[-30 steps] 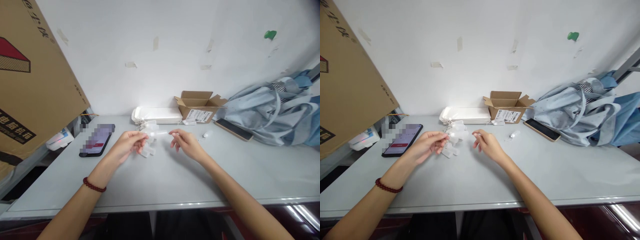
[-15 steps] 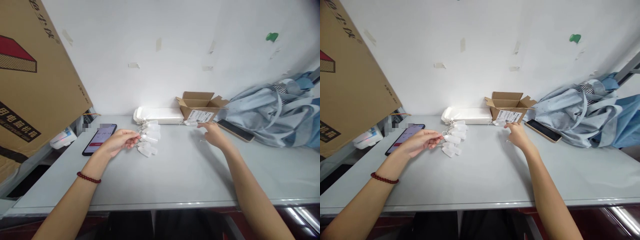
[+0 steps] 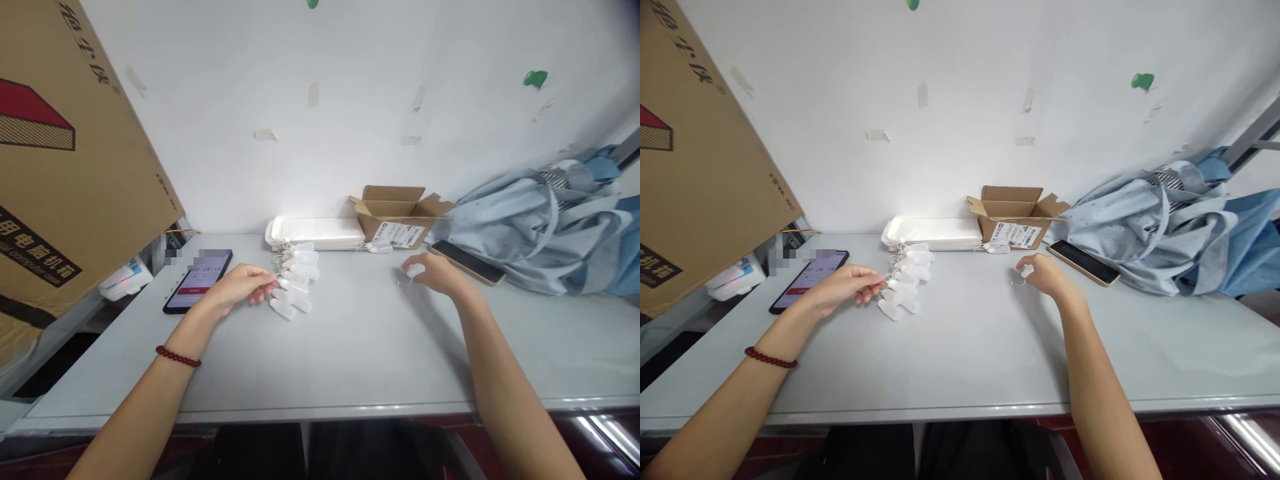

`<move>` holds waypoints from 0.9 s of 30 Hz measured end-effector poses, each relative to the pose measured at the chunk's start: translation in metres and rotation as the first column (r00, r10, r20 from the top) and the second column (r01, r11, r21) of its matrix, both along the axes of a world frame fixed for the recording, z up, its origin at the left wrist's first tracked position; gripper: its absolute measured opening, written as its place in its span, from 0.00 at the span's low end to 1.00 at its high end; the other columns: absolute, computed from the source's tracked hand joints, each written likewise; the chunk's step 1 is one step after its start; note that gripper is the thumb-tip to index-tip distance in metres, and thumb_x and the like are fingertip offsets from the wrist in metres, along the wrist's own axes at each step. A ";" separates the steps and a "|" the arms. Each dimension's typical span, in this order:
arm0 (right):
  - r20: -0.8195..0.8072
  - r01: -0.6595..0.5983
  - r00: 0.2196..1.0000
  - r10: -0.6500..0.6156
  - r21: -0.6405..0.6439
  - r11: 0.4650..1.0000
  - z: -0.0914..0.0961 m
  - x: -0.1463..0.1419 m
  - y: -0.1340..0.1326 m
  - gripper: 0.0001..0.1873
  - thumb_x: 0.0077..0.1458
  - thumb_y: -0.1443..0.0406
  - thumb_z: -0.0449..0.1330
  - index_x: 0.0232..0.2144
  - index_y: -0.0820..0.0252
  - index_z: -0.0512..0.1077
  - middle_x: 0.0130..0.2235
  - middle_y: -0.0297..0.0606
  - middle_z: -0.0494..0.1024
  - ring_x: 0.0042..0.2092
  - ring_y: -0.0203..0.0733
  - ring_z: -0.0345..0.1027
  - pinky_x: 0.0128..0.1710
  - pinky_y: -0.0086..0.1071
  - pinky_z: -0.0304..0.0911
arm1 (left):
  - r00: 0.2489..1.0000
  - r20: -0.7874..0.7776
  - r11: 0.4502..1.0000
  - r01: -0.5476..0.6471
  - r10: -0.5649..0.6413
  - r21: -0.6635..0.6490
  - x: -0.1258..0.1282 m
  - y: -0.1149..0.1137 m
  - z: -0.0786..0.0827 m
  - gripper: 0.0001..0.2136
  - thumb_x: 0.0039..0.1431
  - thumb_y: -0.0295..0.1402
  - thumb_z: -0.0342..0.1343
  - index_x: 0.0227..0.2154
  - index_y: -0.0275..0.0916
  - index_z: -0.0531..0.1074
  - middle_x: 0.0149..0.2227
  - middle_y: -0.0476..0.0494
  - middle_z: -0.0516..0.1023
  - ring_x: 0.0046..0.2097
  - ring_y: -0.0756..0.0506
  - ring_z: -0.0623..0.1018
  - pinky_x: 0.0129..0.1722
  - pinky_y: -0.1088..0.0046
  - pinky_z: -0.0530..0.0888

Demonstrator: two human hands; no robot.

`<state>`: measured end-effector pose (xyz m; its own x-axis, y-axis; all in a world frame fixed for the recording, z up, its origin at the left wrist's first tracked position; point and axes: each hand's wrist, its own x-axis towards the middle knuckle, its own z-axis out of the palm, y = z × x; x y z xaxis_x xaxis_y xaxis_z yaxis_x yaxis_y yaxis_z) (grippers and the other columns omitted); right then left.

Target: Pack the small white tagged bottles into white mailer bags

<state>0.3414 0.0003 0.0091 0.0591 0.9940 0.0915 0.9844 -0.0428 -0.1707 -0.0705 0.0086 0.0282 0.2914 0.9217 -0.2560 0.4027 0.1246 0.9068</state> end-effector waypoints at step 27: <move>-0.099 -0.007 0.995 -0.015 -0.219 0.976 0.008 -0.018 -0.005 0.22 0.44 0.56 0.64 0.41 0.63 0.74 0.41 0.46 0.78 0.40 0.47 0.73 0.35 0.31 0.64 | 0.981 0.161 0.983 -0.130 0.108 0.131 0.014 -0.008 -0.001 0.14 0.55 0.42 0.56 0.24 0.35 0.68 0.19 0.55 0.59 0.19 0.56 0.58 0.21 0.78 0.55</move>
